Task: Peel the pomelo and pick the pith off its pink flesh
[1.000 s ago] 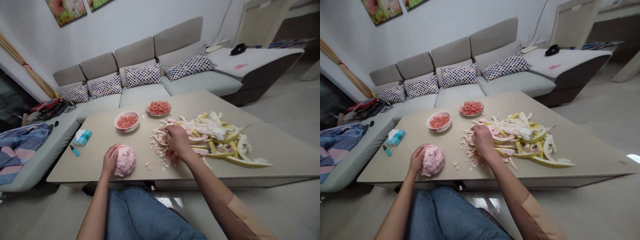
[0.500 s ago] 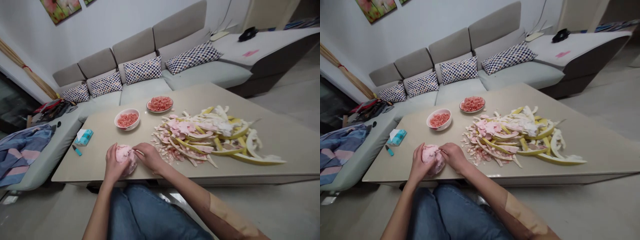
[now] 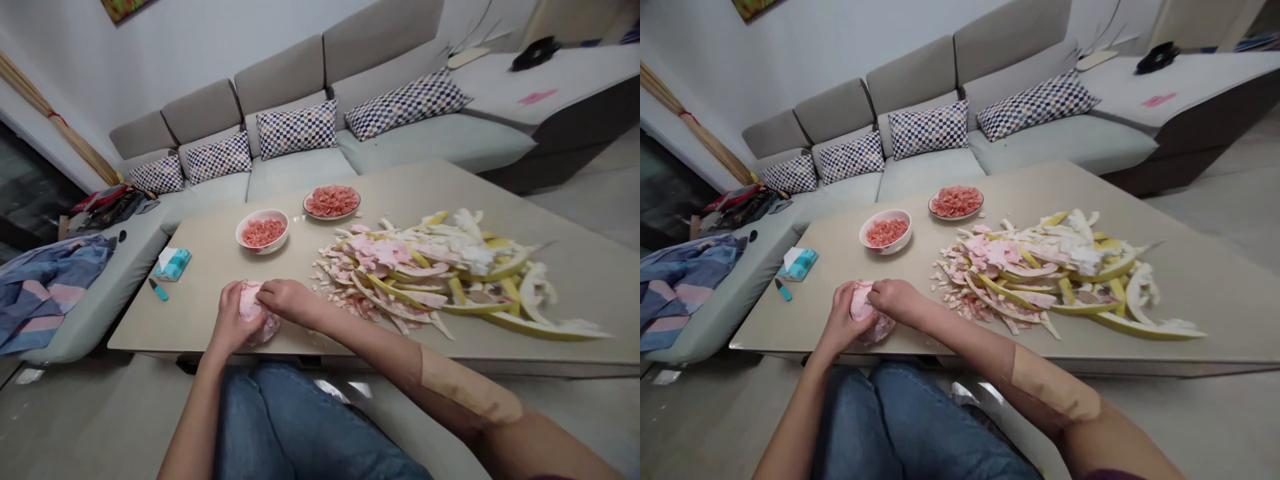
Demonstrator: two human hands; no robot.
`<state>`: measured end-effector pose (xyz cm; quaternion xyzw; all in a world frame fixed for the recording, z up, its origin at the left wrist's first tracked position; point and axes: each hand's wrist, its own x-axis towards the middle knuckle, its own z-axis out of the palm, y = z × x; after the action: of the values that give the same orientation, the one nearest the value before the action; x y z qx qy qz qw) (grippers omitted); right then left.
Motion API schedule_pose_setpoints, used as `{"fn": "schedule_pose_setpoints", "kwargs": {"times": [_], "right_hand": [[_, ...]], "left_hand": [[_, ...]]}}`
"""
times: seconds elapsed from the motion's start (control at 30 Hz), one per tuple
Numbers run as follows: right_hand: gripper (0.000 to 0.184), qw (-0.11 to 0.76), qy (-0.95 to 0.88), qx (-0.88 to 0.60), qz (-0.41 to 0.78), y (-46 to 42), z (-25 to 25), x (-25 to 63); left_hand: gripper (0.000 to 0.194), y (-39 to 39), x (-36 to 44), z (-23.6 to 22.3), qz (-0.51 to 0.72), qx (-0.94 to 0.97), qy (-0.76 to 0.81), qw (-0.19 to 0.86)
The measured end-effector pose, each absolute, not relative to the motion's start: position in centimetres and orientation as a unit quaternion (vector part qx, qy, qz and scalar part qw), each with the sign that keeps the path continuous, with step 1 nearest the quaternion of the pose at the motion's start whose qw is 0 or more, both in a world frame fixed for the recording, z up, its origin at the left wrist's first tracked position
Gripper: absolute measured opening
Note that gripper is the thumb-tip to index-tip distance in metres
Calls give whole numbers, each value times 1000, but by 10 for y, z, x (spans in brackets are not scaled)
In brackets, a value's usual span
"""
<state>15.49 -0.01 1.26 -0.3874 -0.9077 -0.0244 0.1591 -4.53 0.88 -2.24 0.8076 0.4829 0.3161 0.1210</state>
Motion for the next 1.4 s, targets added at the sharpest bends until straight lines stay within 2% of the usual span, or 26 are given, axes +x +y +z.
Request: {"fn": "schedule_pose_setpoints", "kwargs": {"times": [0.1,0.17,0.4,0.53,0.7,0.83,0.9,1.1,1.17,1.27,1.4], "right_hand": [[18,90,-919,-382,-24,3,22,153],[18,79,-921,-381,-22,5,25,150],[17,167,-891,-421,22,11,22,146],[17,202,-896,-394,31,9,23,152],[18,134,-915,-381,-26,5,28,154],[18,88,-912,-401,-21,9,30,148],[18,111,-905,-411,-7,13,28,146],[13,274,-837,-464,96,18,11,145],[12,298,-827,-461,120,17,9,147],[15,266,-847,-451,97,13,13,151],[23,142,-873,-466,36,9,27,148]], "left_hand": [[72,9,-44,-22,324,808,475,127],[71,9,-43,-22,328,809,471,127],[69,7,-43,-20,336,809,465,129],[69,6,-45,-22,340,807,466,129],[69,6,-45,-23,343,805,466,130],[67,6,-45,-23,344,808,462,127],[67,6,-44,-22,341,810,461,124],[66,5,-44,-20,329,808,471,131],[67,5,-45,-20,327,808,471,135],[67,5,-46,-21,327,811,465,136],[66,7,-48,-23,328,814,460,134]]}}
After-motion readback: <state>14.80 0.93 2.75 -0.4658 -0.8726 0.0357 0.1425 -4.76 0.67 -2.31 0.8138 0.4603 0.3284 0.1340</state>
